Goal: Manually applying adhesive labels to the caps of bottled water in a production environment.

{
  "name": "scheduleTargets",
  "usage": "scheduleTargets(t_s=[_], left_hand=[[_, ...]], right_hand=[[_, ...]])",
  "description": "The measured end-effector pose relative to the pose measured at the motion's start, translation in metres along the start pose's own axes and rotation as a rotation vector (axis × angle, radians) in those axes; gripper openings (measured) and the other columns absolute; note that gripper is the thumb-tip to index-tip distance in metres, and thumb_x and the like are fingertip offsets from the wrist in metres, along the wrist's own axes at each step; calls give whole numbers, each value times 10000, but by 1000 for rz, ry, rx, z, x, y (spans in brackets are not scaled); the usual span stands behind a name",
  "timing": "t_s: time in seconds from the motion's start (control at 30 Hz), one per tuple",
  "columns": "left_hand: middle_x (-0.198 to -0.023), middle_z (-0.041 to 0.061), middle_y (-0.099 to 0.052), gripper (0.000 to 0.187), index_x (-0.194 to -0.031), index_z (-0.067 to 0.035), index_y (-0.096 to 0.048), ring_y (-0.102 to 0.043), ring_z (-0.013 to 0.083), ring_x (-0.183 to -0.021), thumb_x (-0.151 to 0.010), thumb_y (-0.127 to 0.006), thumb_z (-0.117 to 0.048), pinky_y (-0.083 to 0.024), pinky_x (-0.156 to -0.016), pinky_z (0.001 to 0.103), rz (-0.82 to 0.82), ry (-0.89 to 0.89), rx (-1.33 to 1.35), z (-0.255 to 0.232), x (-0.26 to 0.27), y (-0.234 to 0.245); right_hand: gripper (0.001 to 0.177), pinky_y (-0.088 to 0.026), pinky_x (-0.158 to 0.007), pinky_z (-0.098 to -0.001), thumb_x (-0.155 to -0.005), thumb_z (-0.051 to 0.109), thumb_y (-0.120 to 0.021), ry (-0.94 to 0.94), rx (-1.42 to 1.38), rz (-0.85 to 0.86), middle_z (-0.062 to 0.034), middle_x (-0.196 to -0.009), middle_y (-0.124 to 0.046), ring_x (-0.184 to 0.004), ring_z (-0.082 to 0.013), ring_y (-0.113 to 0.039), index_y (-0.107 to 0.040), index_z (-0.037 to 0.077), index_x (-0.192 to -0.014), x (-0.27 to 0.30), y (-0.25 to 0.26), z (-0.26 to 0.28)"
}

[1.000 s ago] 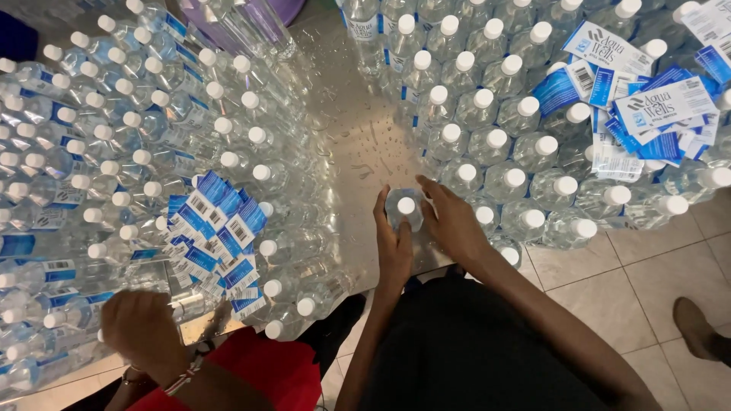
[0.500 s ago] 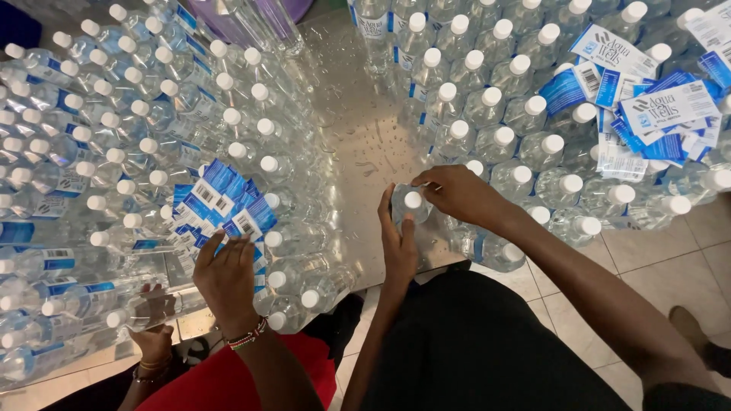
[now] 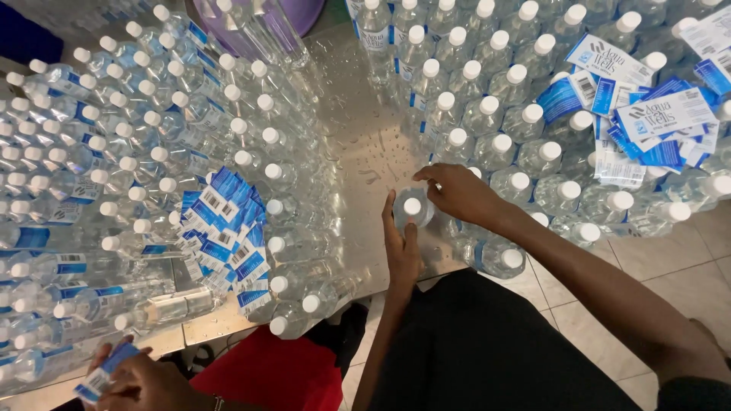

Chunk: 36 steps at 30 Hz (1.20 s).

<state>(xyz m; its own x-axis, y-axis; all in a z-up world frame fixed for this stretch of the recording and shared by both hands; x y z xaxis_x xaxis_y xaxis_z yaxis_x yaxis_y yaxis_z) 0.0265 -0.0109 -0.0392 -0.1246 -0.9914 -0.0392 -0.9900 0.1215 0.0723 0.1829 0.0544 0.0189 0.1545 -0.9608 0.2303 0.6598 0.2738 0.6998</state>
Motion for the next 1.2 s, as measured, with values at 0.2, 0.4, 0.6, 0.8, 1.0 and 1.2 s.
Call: scheduleTargets(t_s=[0.2, 0.4, 0.6, 0.8, 1.0, 1.2], left_hand=[[-1758, 300, -252, 711, -1722, -30, -245, -181, 498, -1647, -1098, -501, -256, -134, -1332, 668, 3, -2, -30, 2, -3, -4], [-1736, 302, -295, 577, -1709, -19, -286, -222, 494, -1634, -1181, -349, -241, -166, -1318, 660, -1, 32, 49, -10, 1, 3], [-1702, 332, -354, 536, -1674, 22, -343, -263, 523, -1611, -1192, -256, -196, -179, -1320, 659, -42, 16, 2, 6, -1, 4], [-1709, 317, -368, 542, -1685, 17, -341, -280, 518, -1606, -1176, -311, -167, -188, -1309, 669, -107, 0, -22, -10, 6, 4], [-1696, 348, -368, 573, -1672, 57, -337, -302, 532, -1593, -1206, -310, -276, -215, -1311, 666, -47, 71, -27, -4, -4, 3], [-1702, 349, -359, 564, -1678, 60, -324, -295, 526, -1598, -1185, -277, -210, -186, -1319, 664, -43, 15, -36, 8, -3, 4]], right_hand=[[326, -633, -898, -630, -1053, 144, -586, 76, 56, 85, -265, -1207, -795, -1120, -479, -768, -761, 31, -1304, -10, -14, -8], [351, -631, -894, -629, -1093, 156, -539, 52, 59, 154, -303, -1217, -782, -1107, -521, -756, -737, -1, -1336, -2, -12, -2], [374, -661, -812, -582, -1115, 127, -485, -18, 50, 181, -285, -1164, -804, -979, -493, -790, -740, 10, -1362, -7, -26, -15], [390, -654, -734, -575, -1139, 115, -413, -36, -23, 178, -356, -1152, -758, -975, -562, -744, -660, -13, -1413, 2, -36, -22], [471, -636, -878, -581, -1129, 106, -364, 64, 16, 236, -336, -1265, -734, -1071, -533, -743, -572, 18, -1543, -5, -64, -38], [465, -572, -986, -677, -1116, 18, -407, 87, 13, 264, -427, -1333, -675, -1141, -598, -694, -509, -91, -1556, -6, -54, -37]])
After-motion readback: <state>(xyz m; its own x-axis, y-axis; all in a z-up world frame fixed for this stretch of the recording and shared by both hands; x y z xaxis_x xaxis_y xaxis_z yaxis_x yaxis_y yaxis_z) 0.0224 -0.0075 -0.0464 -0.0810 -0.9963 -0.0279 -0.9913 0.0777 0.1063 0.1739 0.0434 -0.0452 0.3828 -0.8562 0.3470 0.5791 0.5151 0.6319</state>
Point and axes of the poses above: each hand's wrist, its own x-axis away from the middle knuckle, its own y-axis out of the back of the hand, z = x × y, the point moved 7 cm from there along -x, towards the middle knuckle
